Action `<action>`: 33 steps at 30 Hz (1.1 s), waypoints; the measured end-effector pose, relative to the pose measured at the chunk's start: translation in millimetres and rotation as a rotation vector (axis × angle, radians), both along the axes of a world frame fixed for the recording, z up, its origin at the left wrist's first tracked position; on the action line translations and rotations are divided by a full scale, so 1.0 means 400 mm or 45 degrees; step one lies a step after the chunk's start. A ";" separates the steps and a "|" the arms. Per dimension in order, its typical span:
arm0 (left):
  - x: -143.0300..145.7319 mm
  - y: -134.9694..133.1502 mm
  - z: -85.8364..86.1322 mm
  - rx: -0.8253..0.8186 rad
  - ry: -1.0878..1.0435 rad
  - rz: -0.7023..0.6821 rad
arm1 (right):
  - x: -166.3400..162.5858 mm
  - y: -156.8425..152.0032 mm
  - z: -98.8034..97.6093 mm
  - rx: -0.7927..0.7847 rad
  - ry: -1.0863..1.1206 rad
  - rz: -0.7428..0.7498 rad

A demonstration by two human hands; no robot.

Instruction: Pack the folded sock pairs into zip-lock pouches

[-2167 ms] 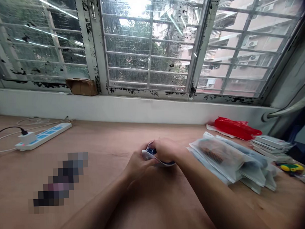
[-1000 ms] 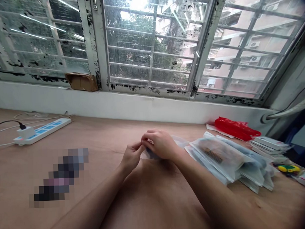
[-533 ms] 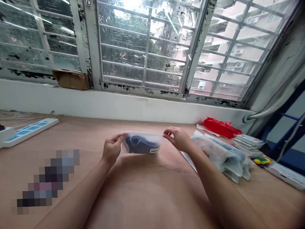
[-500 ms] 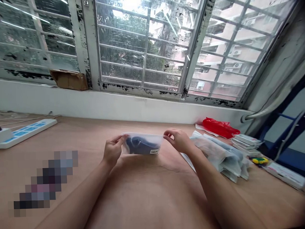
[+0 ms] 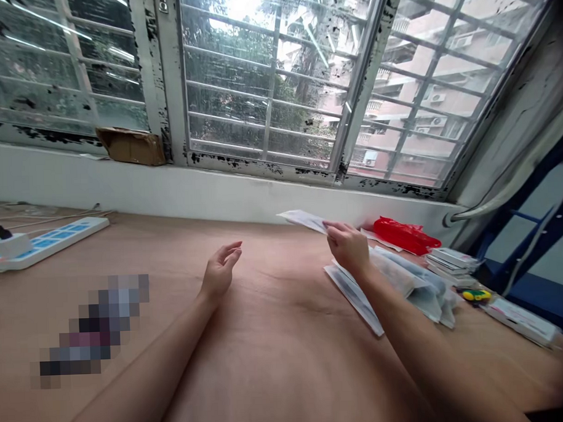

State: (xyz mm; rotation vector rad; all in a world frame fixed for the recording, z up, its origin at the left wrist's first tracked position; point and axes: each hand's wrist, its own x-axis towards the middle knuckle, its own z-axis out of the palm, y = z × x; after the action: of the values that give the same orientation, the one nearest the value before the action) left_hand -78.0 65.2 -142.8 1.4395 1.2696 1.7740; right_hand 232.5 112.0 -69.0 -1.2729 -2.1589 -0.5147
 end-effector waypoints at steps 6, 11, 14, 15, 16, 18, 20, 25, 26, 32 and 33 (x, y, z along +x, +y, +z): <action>-0.007 0.006 -0.022 -0.188 0.264 0.022 | 0.034 -0.004 -0.116 -0.558 -0.419 0.086; -0.005 -0.001 -0.030 -0.210 0.689 -0.058 | 0.000 -0.014 -0.120 -0.509 -0.241 -0.002; 0.001 -0.010 -0.031 -0.168 0.883 -0.130 | -0.039 -0.015 -0.138 -0.505 -0.171 0.079; 0.003 -0.013 -0.032 -0.158 0.942 -0.155 | -0.050 -0.014 -0.152 -0.550 -0.176 0.111; 0.005 -0.015 -0.034 -0.151 1.003 -0.178 | -0.057 -0.012 -0.168 -0.612 -0.191 0.131; 0.008 -0.019 -0.040 -0.142 1.131 -0.229 | -0.064 -0.005 -0.199 -0.734 -0.215 0.122; 0.010 -0.020 -0.046 -0.133 1.248 -0.271 | -0.061 0.004 -0.218 -0.794 -0.199 0.063; 0.007 -0.016 -0.050 -0.126 1.325 -0.303 | -0.051 -0.001 -0.205 -0.677 -0.119 0.096; 0.006 -0.016 -0.048 -0.131 1.320 -0.291 | -0.052 -0.009 -0.199 -0.624 -0.091 0.155; -0.005 -0.017 -0.032 -0.173 1.360 -0.167 | -0.056 -0.049 -0.191 -0.660 0.002 0.457; -0.006 -0.018 -0.032 -0.206 1.392 -0.191 | -0.055 -0.051 -0.194 -0.717 -0.023 0.474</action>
State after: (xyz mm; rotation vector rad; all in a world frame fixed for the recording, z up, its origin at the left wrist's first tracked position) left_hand -80.6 58.1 -155.6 2.4264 1.6459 0.6808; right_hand 210.4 91.5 -146.7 -1.0800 -2.5759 0.2552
